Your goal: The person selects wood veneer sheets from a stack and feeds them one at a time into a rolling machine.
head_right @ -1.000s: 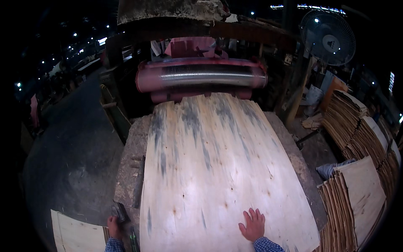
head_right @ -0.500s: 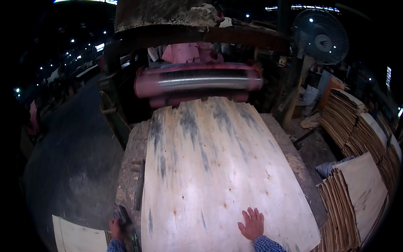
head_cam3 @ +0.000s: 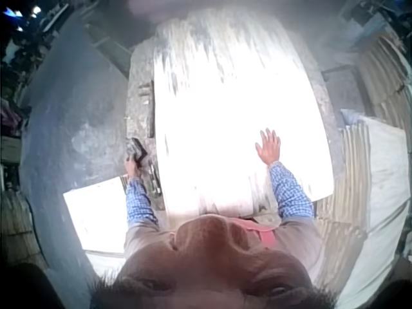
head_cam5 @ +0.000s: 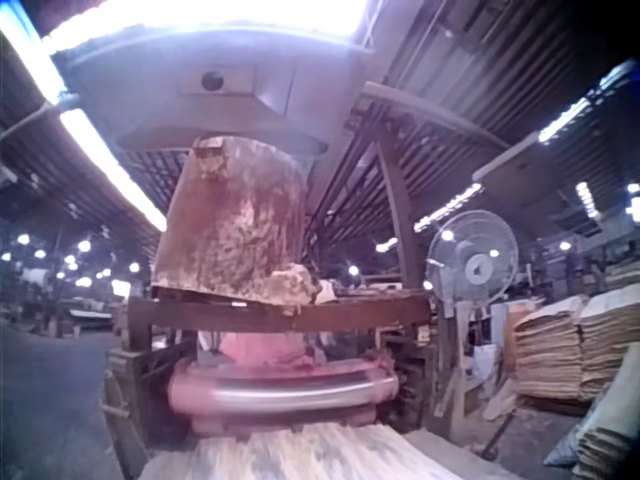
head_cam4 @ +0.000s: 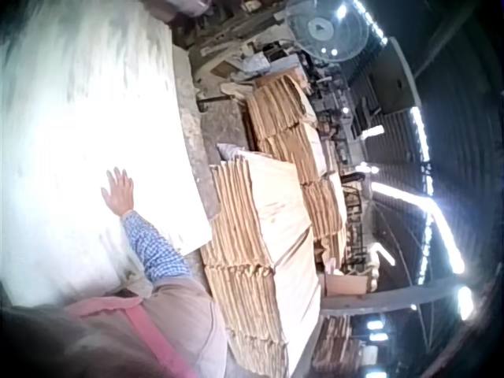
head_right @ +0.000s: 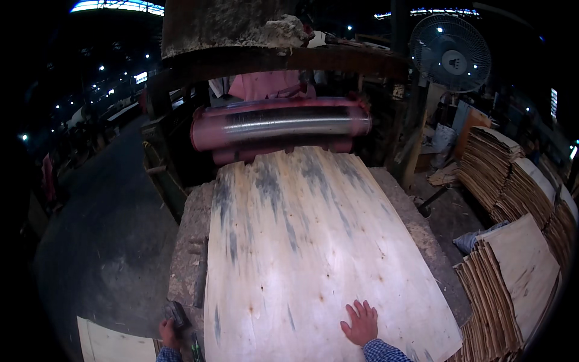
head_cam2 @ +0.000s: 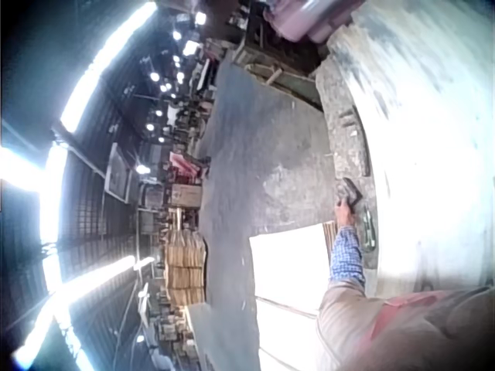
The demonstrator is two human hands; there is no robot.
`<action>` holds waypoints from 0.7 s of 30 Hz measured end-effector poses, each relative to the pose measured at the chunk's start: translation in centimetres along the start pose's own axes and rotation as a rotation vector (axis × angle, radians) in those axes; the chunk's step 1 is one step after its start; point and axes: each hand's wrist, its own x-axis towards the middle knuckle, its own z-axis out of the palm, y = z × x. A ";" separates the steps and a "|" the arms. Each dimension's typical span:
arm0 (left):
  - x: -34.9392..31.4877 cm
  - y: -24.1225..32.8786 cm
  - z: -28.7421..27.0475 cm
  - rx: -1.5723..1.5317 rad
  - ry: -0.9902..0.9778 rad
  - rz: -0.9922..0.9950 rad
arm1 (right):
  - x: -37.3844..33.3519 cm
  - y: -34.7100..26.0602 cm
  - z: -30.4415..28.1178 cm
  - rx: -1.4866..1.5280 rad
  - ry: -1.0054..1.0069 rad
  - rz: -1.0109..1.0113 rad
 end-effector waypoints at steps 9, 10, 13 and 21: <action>1.5 -1.7 -1.3 -0.092 -0.088 -0.040 | 0.0 0.1 0.0 0.007 -0.004 -0.003; 1.7 -2.0 -1.4 -0.125 -0.100 -0.041 | 0.0 0.1 0.0 0.006 -0.004 -0.005; 2.3 -2.6 -1.6 -0.178 -0.143 -0.052 | 0.0 0.1 0.0 -0.001 -0.023 0.001; 2.4 -2.7 -1.6 -0.143 -0.121 -0.050 | -0.1 0.2 0.2 -0.005 -0.022 -0.001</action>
